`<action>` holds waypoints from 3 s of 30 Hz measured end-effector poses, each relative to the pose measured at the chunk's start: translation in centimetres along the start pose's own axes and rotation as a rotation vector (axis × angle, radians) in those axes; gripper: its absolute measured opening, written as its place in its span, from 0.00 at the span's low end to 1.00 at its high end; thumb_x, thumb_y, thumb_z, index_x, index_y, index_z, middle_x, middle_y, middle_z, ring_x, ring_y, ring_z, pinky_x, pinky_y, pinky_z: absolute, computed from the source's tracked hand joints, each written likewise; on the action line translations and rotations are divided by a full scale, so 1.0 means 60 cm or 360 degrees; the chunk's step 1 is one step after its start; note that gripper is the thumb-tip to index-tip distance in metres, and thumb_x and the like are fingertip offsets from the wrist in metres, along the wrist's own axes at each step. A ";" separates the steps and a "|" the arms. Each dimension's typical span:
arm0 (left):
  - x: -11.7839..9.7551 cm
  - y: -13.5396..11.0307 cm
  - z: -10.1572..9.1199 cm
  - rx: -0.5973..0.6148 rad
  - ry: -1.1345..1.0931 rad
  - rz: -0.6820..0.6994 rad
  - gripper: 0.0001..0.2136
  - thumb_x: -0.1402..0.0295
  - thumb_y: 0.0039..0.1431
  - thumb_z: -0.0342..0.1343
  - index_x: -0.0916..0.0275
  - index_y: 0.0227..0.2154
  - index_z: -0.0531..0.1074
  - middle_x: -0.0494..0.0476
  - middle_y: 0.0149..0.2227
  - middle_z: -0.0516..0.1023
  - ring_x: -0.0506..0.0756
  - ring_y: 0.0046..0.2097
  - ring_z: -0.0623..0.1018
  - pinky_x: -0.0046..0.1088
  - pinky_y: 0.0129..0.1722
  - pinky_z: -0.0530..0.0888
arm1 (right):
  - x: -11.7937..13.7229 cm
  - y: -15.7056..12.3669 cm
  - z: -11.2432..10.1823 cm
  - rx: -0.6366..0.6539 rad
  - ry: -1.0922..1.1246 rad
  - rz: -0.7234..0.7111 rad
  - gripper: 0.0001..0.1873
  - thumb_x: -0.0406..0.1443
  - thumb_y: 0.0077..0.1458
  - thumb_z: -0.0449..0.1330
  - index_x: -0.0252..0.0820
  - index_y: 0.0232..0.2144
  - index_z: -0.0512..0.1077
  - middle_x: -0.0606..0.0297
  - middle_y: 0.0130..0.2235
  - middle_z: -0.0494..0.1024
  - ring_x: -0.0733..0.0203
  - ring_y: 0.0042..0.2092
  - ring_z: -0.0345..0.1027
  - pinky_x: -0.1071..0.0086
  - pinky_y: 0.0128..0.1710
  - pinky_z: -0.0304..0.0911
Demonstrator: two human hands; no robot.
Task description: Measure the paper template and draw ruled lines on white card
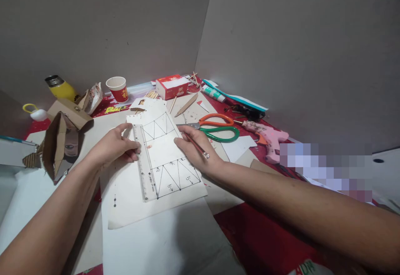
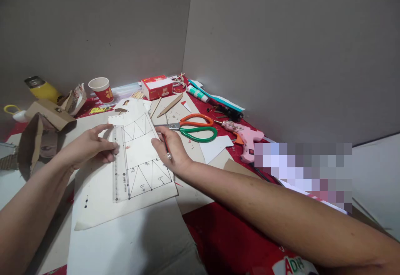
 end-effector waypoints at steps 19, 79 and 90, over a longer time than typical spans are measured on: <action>0.007 0.003 -0.006 -0.0054 0.0032 -0.0003 0.43 0.79 0.50 0.64 0.63 0.68 0.52 0.54 0.23 0.79 0.54 0.20 0.78 0.26 0.20 0.76 | -0.003 -0.004 -0.012 -0.0127 -0.0074 0.0020 0.13 0.33 0.49 0.57 0.39 0.39 0.73 0.71 0.24 0.63 0.66 0.25 0.54 0.69 0.28 0.54; -0.004 0.002 -0.017 -0.0131 -0.0418 0.0107 0.24 0.85 0.55 0.54 0.65 0.54 0.62 0.59 0.22 0.80 0.52 0.19 0.77 0.23 0.20 0.76 | -0.033 0.002 -0.005 0.0002 0.0074 -0.0056 0.11 0.38 0.54 0.58 0.45 0.41 0.72 0.66 0.27 0.74 0.61 0.27 0.65 0.70 0.24 0.57; 0.010 0.002 -0.017 -0.0740 -0.0910 0.0245 0.09 0.82 0.56 0.53 0.62 0.33 0.62 0.55 0.23 0.78 0.53 0.26 0.81 0.26 0.29 0.80 | -0.010 -0.003 -0.021 -0.0192 0.0144 0.0186 0.15 0.46 0.53 0.61 0.42 0.38 0.76 0.60 0.39 0.80 0.54 0.41 0.73 0.62 0.40 0.68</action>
Point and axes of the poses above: each hand's wrist, its own y-axis towards the middle knuckle, its own z-axis out of the palm, x = y × z, the point moved 7 cm from there along y, towards the middle knuckle
